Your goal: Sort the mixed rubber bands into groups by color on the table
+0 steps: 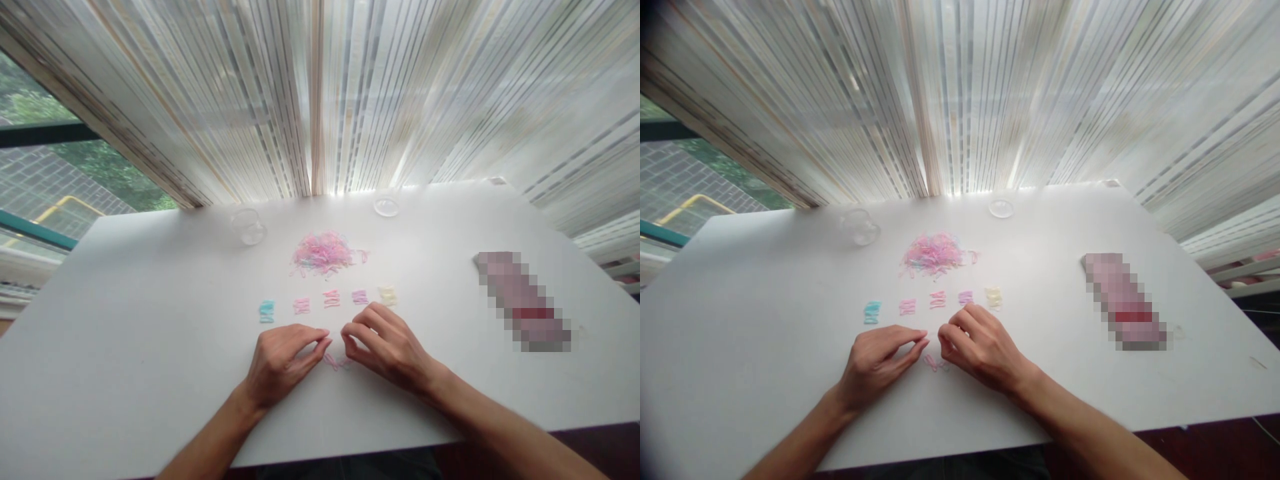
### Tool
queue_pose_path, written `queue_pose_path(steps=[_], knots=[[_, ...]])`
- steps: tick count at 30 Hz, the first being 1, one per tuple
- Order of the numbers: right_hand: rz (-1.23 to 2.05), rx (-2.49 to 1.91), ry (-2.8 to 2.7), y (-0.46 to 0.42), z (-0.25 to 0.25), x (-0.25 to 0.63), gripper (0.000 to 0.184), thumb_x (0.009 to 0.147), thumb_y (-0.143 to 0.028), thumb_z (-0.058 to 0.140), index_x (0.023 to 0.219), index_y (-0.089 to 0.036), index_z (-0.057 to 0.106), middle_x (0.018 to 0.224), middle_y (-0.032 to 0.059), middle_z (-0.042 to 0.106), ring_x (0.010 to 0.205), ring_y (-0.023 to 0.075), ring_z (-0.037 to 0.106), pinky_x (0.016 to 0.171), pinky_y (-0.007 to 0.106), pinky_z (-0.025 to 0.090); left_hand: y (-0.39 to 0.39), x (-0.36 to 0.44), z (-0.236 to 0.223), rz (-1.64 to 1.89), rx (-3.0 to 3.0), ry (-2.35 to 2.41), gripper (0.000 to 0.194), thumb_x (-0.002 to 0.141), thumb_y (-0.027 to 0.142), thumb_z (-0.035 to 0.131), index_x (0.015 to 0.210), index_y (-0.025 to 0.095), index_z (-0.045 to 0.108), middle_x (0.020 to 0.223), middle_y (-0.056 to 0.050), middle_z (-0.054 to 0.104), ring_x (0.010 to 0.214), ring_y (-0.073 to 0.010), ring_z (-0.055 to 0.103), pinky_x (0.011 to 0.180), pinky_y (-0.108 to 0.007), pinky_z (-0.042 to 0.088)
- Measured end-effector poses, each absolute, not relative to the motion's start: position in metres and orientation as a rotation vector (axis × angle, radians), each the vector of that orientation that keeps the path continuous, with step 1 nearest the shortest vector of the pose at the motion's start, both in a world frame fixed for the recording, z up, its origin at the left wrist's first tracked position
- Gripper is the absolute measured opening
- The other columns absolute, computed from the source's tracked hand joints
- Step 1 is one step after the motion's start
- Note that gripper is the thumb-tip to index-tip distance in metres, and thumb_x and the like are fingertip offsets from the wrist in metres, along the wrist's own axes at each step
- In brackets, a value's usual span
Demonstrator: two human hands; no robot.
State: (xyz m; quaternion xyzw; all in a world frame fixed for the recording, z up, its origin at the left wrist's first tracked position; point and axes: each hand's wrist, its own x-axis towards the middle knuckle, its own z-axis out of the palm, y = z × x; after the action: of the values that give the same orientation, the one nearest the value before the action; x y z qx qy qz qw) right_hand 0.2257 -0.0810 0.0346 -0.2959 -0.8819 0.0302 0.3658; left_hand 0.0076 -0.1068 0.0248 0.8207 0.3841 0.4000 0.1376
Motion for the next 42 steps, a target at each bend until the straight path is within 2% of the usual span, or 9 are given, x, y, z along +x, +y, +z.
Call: queue_pose_path(steps=[5,10,14,30,33,38,42], knots=[[0.114,-0.751,-2.253,-0.083,0.033,0.228,0.01,0.088,-0.007,0.06,0.089,-0.017,0.062,0.072,0.0029,0.059,0.067,0.0156,0.049,0.063,0.028,0.045,-0.105,0.0,0.028,1.127,2.407,1.129,0.015,0.086,0.011,0.068,0.1,0.017,0.071,0.086,-0.003,0.074,0.075,-0.0123,0.07,0.07,-0.022,0.055],[0.18,-0.775,-2.221,-0.083,0.03,0.23,0.011,0.086,-0.006,0.062,0.091,-0.015,0.064,0.074,0.0041,0.06,0.068,0.0157,0.051,0.063,0.028,0.046,-0.101,-0.024,0.031,1.008,2.465,1.526,0.014,0.093,0.023,0.063,0.098,0.021,0.075,0.084,-0.001,0.065,0.056,-0.0062,0.054,0.051,-0.018,0.044],[0.265,-0.768,-2.241,-0.084,0.028,0.232,0.012,0.087,-0.006,0.059,0.091,-0.016,0.064,0.074,0.0041,0.06,0.069,0.0158,0.052,0.063,0.028,0.047,-0.1,-0.034,0.031,0.947,2.426,1.635,0.016,0.094,0.028,0.061,0.095,0.022,0.076,0.079,0.001,0.06,0.055,-0.005,0.051,0.053,-0.017,0.043],[0.426,-0.807,-2.233,-0.084,0.029,0.234,0.013,0.09,-0.01,0.056,0.092,-0.017,0.065,0.074,0.0042,0.062,0.069,0.0162,0.054,0.063,0.029,0.048,-0.099,-0.034,0.032,0.958,2.317,1.581,0.013,0.091,0.023,0.065,0.097,0.021,0.076,0.079,0.001,0.06,0.06,-0.0069,0.055,0.055,-0.018,0.045],[0.424,-0.817,-2.208,-0.083,0.028,0.234,0.013,0.09,-0.01,0.057,0.095,-0.018,0.065,0.075,0.0039,0.062,0.07,0.0163,0.055,0.064,0.029,0.049,-0.1,-0.032,0.032,1.015,2.319,1.501,0.012,0.09,0.021,0.066,0.098,0.02,0.076,0.078,0.0,0.06,0.062,-0.0076,0.055,0.055,-0.018,0.046],[0.422,-0.769,-2.186,-0.082,0.026,0.233,0.021,0.09,-0.016,0.062,0.111,-0.02,0.064,0.085,0.0053,0.067,0.076,0.017,0.059,0.069,0.03,0.052,-0.105,-0.017,0.029,0.998,2.395,1.269,0.016,0.09,0.018,0.065,0.103,0.021,0.075,0.077,0.0,0.062,0.06,-0.0076,0.054,0.054,-0.018,0.045],[0.442,-0.716,-2.242,-0.081,0.023,0.231,0.018,0.091,-0.014,0.063,0.108,-0.019,0.065,0.088,0.0056,0.068,0.078,0.0163,0.06,0.071,0.029,0.051,-0.108,-0.005,0.026,1.026,2.427,1.147,0.016,0.089,0.017,0.067,0.102,0.021,0.074,0.073,0.0,0.061,0.057,-0.0072,0.051,0.052,-0.019,0.044]])
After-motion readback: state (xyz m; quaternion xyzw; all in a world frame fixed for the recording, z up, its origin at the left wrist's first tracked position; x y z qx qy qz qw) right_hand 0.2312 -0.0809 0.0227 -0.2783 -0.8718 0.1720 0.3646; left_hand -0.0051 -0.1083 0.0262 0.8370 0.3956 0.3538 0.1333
